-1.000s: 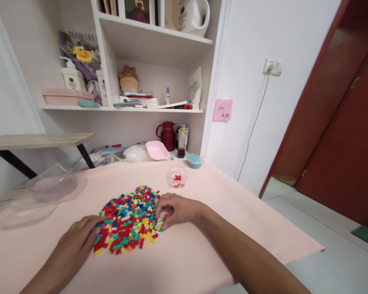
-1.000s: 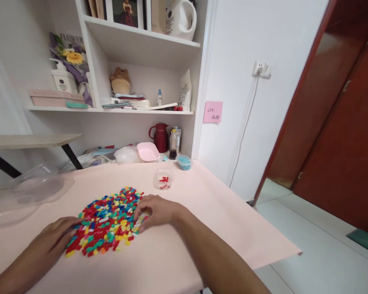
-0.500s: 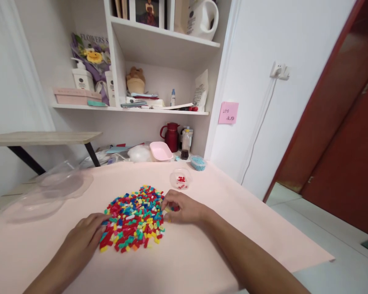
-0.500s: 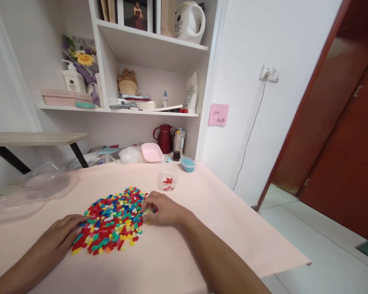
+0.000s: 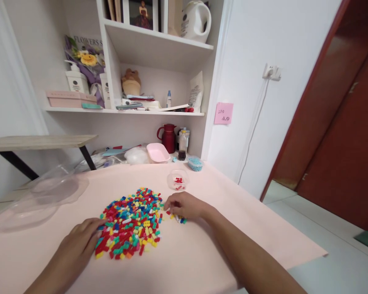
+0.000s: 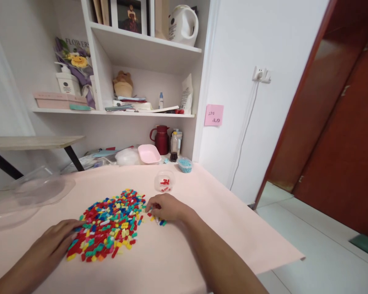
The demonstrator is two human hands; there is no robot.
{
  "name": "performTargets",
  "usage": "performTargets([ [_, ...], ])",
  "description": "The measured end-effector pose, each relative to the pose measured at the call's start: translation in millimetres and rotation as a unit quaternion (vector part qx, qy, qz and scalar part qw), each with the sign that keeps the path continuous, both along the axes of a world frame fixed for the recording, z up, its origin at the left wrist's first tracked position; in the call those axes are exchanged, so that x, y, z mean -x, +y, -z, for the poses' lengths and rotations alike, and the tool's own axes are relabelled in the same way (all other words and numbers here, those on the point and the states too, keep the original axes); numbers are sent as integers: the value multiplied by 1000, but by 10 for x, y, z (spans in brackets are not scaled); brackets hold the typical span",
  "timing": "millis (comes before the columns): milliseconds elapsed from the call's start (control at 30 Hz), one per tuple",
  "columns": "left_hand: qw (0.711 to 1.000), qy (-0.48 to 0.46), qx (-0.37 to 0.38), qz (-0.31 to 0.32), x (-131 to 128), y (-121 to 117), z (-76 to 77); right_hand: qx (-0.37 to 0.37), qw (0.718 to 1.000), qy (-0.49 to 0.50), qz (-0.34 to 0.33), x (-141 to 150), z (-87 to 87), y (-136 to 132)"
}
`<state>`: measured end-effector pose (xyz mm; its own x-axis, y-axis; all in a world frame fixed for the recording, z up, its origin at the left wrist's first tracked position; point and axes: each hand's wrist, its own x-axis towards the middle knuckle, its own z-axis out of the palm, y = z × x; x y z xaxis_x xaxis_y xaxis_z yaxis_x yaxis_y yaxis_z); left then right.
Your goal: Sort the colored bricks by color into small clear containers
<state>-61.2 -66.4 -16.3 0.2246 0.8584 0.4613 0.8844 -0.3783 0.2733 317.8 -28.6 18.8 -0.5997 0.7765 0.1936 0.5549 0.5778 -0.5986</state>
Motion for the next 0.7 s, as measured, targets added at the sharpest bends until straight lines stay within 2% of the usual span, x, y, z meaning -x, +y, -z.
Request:
performTargets([
  [67,1000,0,0,0,0,2,-3,30,999,13,9,-37,2,2],
  [267,1000,-1,3,-2,-14,-16,-29,29,998,31,34,-72,24,43],
  [567,1000,-6,18,-6,-29,-31,-15,-79,996,-33,11,3,-3,38],
  [700,1000,-6,17,-7,-38,-32,-25,-86,995,-28,49,-8,-11,55],
])
